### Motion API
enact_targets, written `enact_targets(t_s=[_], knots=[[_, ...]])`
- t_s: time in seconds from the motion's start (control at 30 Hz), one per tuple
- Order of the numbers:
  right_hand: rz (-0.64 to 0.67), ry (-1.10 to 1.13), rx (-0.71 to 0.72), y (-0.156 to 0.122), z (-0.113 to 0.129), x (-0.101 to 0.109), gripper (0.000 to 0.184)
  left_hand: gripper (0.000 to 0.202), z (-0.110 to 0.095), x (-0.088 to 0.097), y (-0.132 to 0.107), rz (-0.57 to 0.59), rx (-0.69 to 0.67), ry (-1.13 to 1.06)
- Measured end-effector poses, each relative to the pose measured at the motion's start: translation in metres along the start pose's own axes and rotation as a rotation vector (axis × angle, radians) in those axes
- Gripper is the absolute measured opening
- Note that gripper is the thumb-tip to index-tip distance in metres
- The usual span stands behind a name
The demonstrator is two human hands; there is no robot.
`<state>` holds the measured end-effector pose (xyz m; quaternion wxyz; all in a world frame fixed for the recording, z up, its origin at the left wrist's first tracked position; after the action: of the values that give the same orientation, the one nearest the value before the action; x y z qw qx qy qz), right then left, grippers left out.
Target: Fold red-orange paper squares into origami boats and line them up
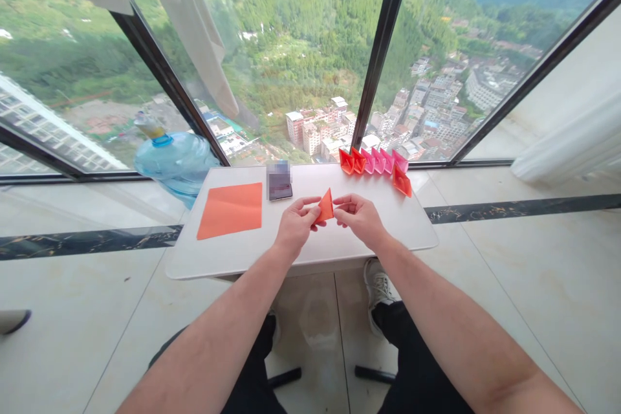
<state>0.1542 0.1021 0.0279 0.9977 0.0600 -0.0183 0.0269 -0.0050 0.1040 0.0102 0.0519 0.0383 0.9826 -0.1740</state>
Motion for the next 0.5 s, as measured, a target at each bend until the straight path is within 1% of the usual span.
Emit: enact_targets(t_s=[0.1,0.2,0.27,0.37,0.43,0.5], knots=[[-0.015,-0.011,-0.005,-0.001,0.001,0.0,0.024,0.05,-0.003,-0.006,-0.002,0.015,-0.044,0.127],[-0.026,-0.008,0.002,0.0,0.002,0.0,0.024,0.056,-0.004,-0.012,-0.003,0.067,-0.084,0.198],[-0.026,0.03,-0.004,0.001,-0.001,0.0,0.028,0.056,-0.003,-0.016,-0.002,0.105,-0.087,0.208],[-0.014,0.094,-0.034,0.002,-0.006,-0.001,0.039,0.049,0.0,-0.02,-0.001,0.145,-0.075,0.183],[-0.016,0.061,-0.038,0.002,-0.008,0.001,0.046,0.041,-0.004,-0.018,-0.001,0.114,-0.11,0.186],[-0.075,-0.084,0.015,0.002,-0.003,0.008,0.046,0.031,-0.012,-0.008,-0.002,-0.007,-0.189,0.244]])
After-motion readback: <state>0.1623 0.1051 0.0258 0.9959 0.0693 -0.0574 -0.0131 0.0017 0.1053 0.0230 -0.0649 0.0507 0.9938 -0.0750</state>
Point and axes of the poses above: each hand's wrist, its own y-axis towards the middle knuckle, its own x-axis out of the back of the hand, z = x × y, the point moved 10 cm from there along y, towards the middle knuckle, and after that the axes turned 9 degrees about x, right-handed, at the moved point
